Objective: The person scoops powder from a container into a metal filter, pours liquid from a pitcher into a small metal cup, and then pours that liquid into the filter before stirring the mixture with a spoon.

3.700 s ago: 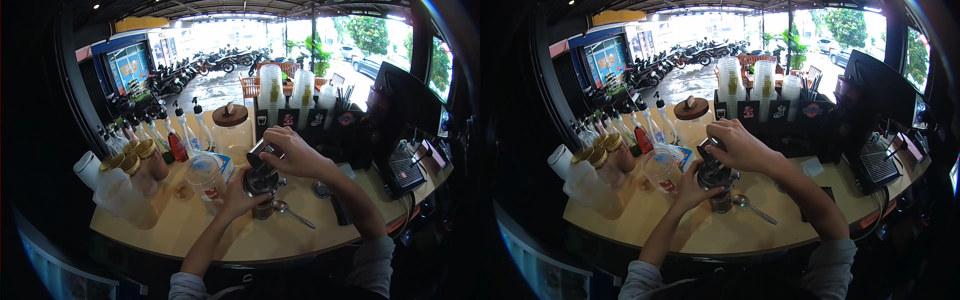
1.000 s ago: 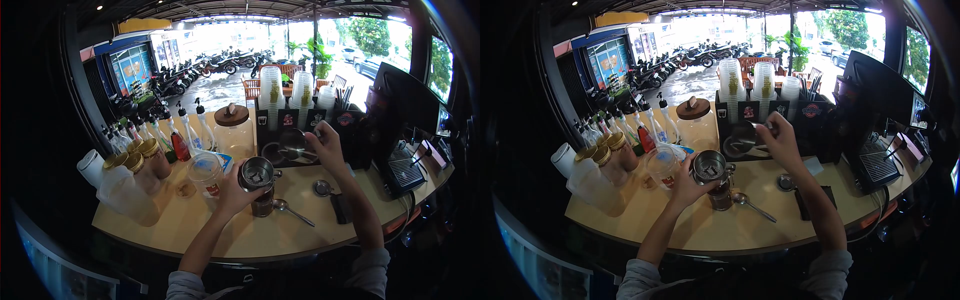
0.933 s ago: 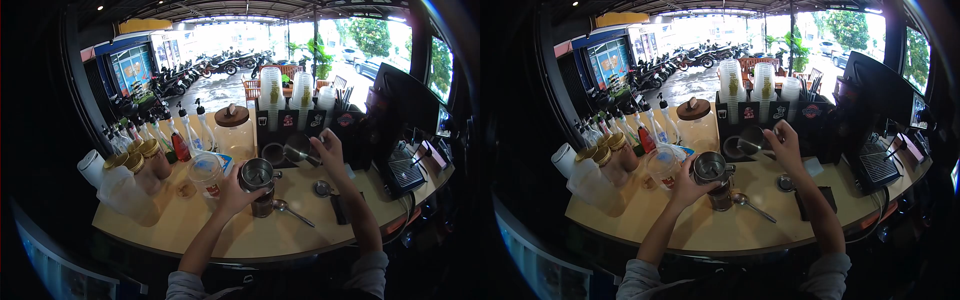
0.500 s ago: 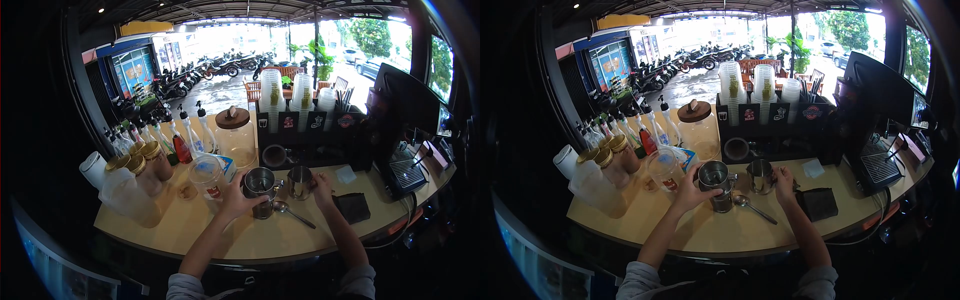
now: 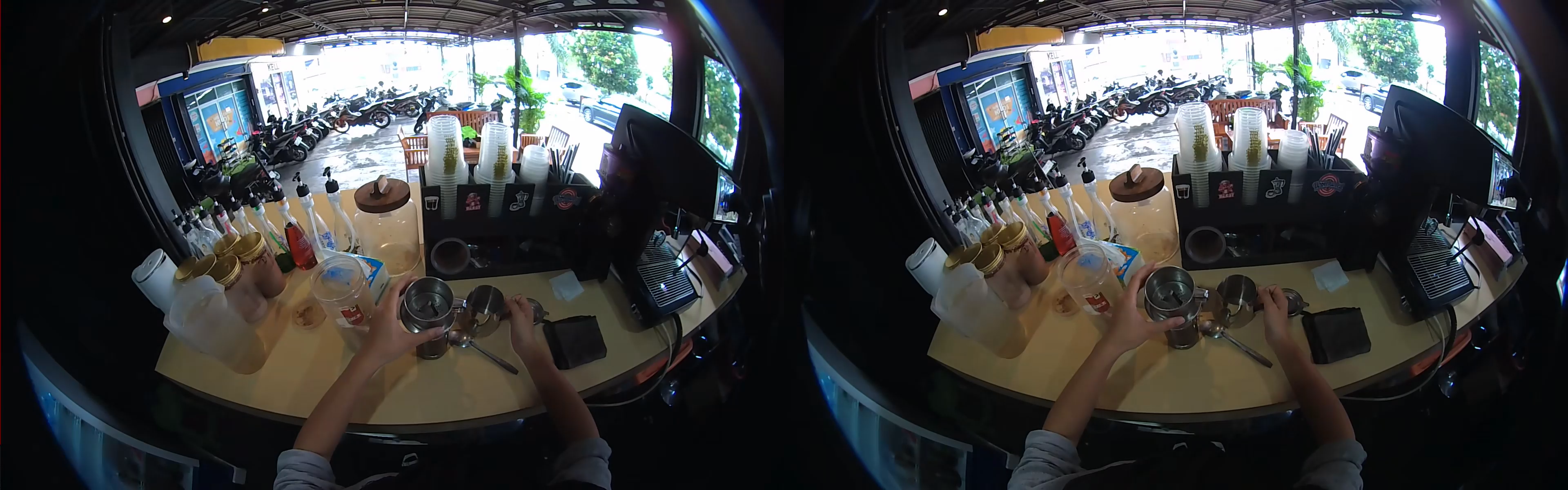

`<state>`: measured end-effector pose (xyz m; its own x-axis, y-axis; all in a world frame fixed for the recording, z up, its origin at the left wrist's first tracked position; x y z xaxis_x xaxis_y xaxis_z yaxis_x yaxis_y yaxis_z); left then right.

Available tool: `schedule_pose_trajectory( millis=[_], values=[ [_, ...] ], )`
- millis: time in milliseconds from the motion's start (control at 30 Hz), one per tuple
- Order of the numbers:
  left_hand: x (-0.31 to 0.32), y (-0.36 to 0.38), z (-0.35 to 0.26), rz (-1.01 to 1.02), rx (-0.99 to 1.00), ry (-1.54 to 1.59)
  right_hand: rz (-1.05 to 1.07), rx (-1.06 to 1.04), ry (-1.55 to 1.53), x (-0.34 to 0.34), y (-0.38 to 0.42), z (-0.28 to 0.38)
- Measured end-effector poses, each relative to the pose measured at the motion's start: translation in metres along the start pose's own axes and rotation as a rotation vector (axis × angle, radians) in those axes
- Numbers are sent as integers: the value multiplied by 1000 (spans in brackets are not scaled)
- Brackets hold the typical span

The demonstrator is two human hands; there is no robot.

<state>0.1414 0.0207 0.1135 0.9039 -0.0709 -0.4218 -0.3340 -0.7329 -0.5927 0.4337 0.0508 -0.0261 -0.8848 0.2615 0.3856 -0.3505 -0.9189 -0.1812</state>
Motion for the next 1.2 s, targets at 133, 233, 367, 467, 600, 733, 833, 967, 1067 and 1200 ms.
schedule_pose_trajectory(
  millis=[133, 233, 367, 467, 600, 733, 833, 967, 1067, 1200],
  values=[
    [-18, 7, -14, -121, 110, -12, -23, -41, 274, -15, -15, 6],
    [-48, 18, -12, -279, 192, 79, -66, -237, 369, 10, -21, 58],
    [-94, 36, 20, -484, 382, -88, 156, -529, 542, 105, 3, 152],
    [-113, 44, 53, -666, 233, 35, 434, -638, 625, 182, 30, 181],
    [-91, 52, 94, -408, 91, 160, 797, -738, 734, 262, 63, 173],
    [-60, 65, 129, -28, -257, 531, 934, -726, 830, 309, 77, 148],
    [-64, 66, 132, -4, -213, 339, 969, -698, 873, 325, 75, 135],
    [-72, 65, 119, -55, -14, 12, 1213, -345, 1369, 332, 72, 105],
    [-77, 64, 110, -106, 1, -45, 1512, -288, 1816, 320, 65, 42],
    [-81, 63, 96, -169, 141, -225, 1619, -1291, 2037, 290, 51, -59]
  ],
)
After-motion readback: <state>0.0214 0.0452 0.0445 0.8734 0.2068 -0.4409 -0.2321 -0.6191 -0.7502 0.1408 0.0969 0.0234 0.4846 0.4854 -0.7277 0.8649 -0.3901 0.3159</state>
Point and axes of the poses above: each hand's wrist, its own y-axis away from the middle knuckle, its own x-axis out of the palm, z = x × y, the point moved 5 cm from there along -y, towards the middle knuckle, and after that the axes turned 3 degrees about x, right-handed, at the moved point
